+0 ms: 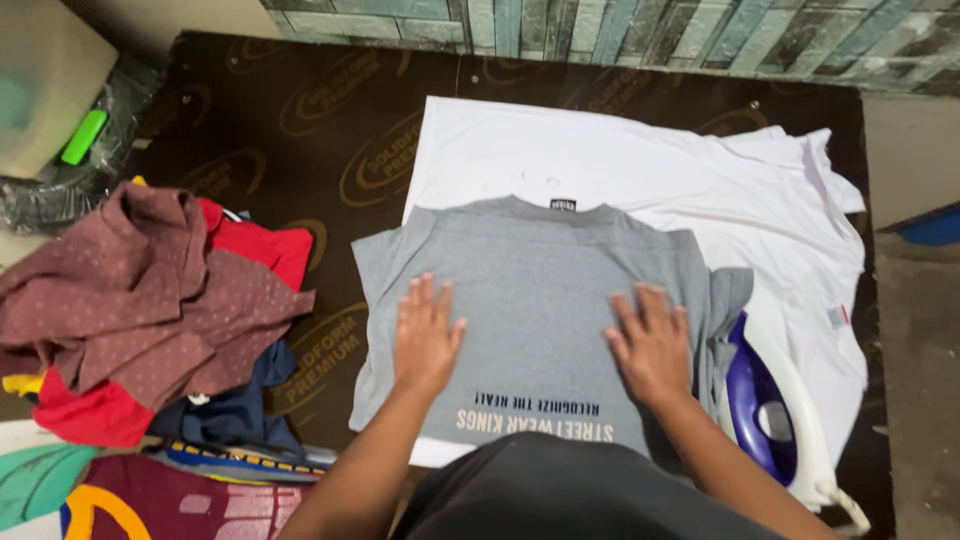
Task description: The person irons a maroon patterned shirt and a gray t-shirt on a white cloth-covered surface. They smooth the garments with their hands, use a purple and white iron to press the fabric, and flip the items to treat both sides.
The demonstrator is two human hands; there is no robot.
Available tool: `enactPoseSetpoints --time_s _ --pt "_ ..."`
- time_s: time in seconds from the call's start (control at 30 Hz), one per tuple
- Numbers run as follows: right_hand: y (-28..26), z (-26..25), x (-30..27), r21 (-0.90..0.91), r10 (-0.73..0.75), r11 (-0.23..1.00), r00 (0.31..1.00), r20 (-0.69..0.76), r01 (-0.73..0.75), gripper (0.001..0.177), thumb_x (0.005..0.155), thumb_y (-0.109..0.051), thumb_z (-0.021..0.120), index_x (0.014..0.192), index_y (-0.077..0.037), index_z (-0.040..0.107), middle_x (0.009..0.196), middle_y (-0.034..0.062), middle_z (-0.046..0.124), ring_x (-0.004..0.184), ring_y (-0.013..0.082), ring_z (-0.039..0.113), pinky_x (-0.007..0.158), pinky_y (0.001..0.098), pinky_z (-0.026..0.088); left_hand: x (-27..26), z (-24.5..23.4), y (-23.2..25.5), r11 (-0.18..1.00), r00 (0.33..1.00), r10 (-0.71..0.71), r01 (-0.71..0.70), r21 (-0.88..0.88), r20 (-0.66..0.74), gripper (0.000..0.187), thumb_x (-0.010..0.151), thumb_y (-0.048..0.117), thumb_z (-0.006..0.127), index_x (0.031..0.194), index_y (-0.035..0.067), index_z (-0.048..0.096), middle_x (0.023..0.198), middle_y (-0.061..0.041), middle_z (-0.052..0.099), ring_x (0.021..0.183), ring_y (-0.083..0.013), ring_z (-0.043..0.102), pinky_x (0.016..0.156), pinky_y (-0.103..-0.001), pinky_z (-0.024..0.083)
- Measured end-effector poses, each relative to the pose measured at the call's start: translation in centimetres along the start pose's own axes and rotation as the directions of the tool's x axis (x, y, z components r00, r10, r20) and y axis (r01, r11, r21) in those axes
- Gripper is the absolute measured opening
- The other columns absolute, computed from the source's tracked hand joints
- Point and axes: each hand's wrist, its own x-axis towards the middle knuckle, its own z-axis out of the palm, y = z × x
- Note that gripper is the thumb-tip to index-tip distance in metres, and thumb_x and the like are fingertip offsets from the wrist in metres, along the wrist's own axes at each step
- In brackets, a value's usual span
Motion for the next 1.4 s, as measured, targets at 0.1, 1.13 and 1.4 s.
enactPoseSetpoints --time_s 0.1,1.13,1.4 --pt "1.8 0.8 1.7 0.089 0.247 0.968 0.956 -0.16 -0.235 0.059 0.102 -0.039 0.054 0.153 -0.011 0.049 0.164 0.0228 0.033 0.154 0.0407 0.025 0.12 0.0633 0.018 2.5 -0.2 -1.4 0.974 0.983 -0.182 0.184 0.133 -0.026 0.07 0.1 0.038 0.051 0.157 0.002 0.033 0.169 -0.016 0.017 0.157 -0.035 0.01 0.125 -0.056 0.009" --pt "5.3 -8.2 -5.0 -0.008 0.39 0.917 0.899 -0.198 -0.399 0.053 0.084 -0.025 0.076 0.134 -0.008 0.066 0.146 0.0178 0.053 0.136 0.0384 0.042 0.111 0.0568 0.033 -1.4 2.6 9.0 0.959 0.899 0.256 -0.283 0.025 0.354 0.068 0.1 0.046 0.05 0.158 0.017 0.032 0.169 -0.017 0.012 0.156 -0.035 0.005 0.12 -0.067 0.001" --pt "8.6 -13.2 -9.2 0.023 0.744 0.641 0.628 0.228 -0.767 0.055 0.084 -0.035 0.081 0.125 -0.003 0.065 0.116 0.03 0.07 0.109 0.0485 0.066 0.091 0.0546 0.051 -1.7 3.5 16.5 0.802 0.618 0.56 -0.571 -0.175 0.552 0.065 0.096 0.052 0.055 0.156 0.033 0.038 0.171 -0.005 0.014 0.158 -0.0349 0.003 0.12 -0.071 0.0"
